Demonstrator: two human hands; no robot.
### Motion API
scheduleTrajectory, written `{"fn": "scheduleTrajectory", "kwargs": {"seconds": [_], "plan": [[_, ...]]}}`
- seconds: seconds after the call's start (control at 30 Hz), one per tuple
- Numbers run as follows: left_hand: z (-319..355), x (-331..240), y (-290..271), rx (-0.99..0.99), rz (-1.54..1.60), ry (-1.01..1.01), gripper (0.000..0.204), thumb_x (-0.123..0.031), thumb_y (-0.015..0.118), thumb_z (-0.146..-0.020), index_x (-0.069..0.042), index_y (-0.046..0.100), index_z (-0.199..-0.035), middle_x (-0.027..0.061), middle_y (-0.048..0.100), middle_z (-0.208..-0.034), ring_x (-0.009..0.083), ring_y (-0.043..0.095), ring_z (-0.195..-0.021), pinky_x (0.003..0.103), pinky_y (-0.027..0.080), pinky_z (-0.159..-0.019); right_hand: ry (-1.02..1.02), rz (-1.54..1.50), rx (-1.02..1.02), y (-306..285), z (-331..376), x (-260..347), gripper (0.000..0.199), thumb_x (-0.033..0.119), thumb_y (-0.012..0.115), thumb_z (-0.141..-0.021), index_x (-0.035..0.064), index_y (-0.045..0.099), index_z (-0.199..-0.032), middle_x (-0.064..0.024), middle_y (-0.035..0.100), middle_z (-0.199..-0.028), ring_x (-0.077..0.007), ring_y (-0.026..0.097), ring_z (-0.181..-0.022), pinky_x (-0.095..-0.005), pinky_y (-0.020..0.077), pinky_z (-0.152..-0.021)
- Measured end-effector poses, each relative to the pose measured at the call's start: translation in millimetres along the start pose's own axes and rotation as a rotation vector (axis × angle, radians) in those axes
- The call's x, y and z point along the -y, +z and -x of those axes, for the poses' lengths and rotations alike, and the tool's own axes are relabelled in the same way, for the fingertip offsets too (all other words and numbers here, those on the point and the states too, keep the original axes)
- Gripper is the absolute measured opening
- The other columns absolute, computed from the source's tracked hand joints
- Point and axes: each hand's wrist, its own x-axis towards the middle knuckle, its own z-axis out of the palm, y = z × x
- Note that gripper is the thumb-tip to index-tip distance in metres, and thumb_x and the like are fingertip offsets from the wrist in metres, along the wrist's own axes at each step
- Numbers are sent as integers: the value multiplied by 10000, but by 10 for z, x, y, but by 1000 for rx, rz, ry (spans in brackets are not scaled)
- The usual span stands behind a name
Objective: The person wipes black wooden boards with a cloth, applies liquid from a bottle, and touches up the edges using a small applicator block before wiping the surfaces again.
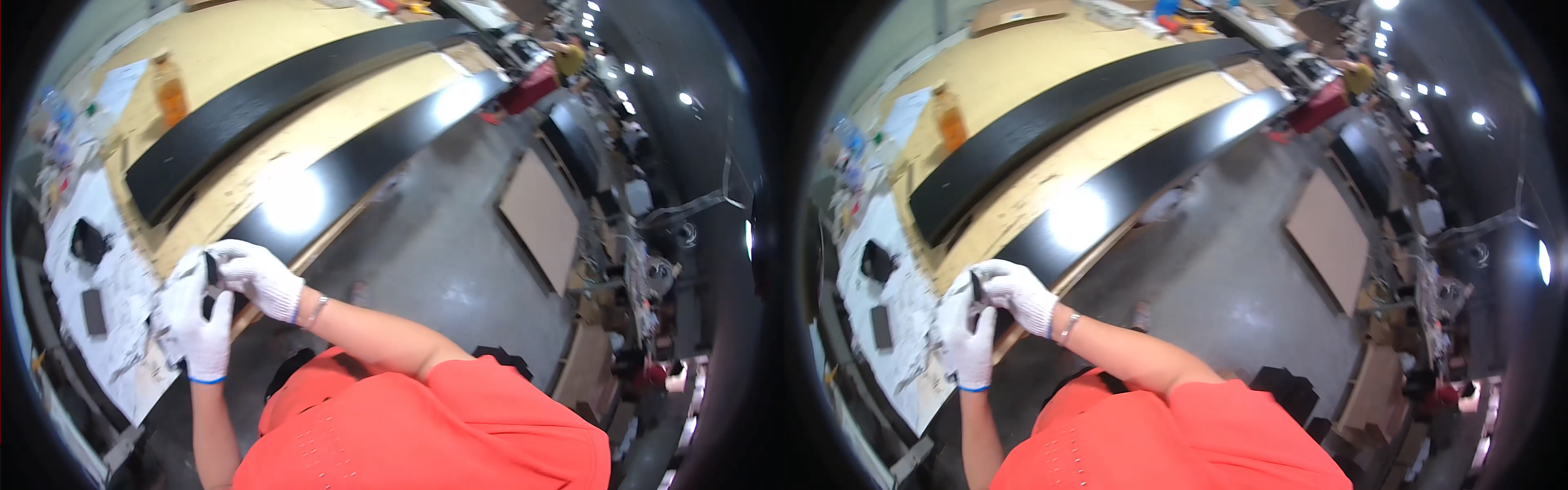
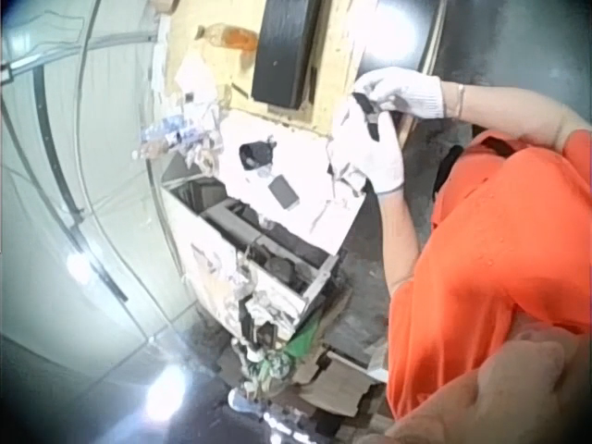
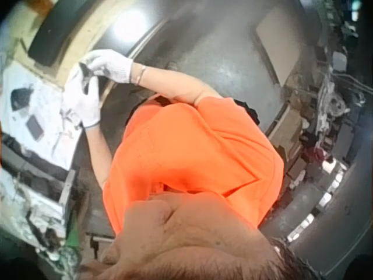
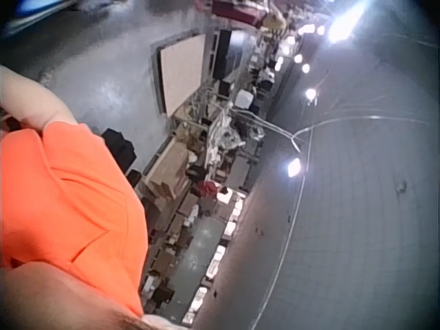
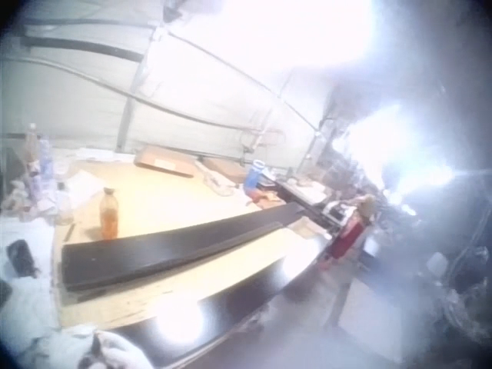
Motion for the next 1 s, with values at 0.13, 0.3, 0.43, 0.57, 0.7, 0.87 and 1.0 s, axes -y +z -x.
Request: {"fn": "scheduleTrajectory", "kwargs": {"seconds": [0.13,0.3,0.43,0.57,0.7,0.87,1.0], "plan": [[115,258,-104,-70,53,7,391,-54,765,-775,-8,729,-1162,141,695,-971,308,642,-919,414,496,-872,57,99,42,-41,-2,-143,397,96,685,-880,20,630,-1266,-52,684,-1158,-121,637,-1026,-282,513,-888],[154,1217,-602,-217,-314,-222,378,-138,740,-823,-91,742,-1198,102,638,-821,279,610,-781,419,493,-731,-133,804,-63,-3,-84,-324,321,98,687,-865,22,701,-1176,-44,685,-1036,-164,632,-841,-316,512,-779],[327,2041,-835,59,-926,-509,362,-341,716,-824,-118,739,-1108,131,677,-890,349,648,-920,505,497,-817,-747,1483,-101,233,-100,-446,351,110,701,-779,112,715,-1130,-156,647,-981,-332,624,-929,-404,524,-862],[257,1999,-665,12,-853,-442,381,-408,704,-815,-100,730,-1038,152,688,-935,371,654,-953,515,502,-844,-818,1664,57,497,-159,-408,451,242,777,-736,110,699,-1160,-216,561,-1256,-454,521,-1187,-587,442,-988],[457,2048,-665,-19,-649,-424,391,-302,608,-1014,-10,672,-1266,212,674,-1189,388,610,-1092,467,473,-960,-617,2067,284,210,-438,-798,331,334,753,-730,75,758,-936,-217,582,-1213,-477,462,-1269,-698,361,-1006],[423,1483,-546,-142,-250,-325,261,-52,614,-988,55,686,-1216,190,706,-1206,325,643,-1130,404,491,-981,-790,1954,-488,-591,-510,410,128,218,749,-709,112,689,-747,-126,622,-876,-360,625,-816,-500,504,-736],[1,637,99,32,46,-193,243,-49,612,-982,58,688,-1186,186,699,-1159,315,636,-1095,392,479,-995,-993,1889,-585,-746,-275,1116,79,197,663,-791,121,657,-813,-97,627,-851,-365,621,-830,-546,484,-764]]}}
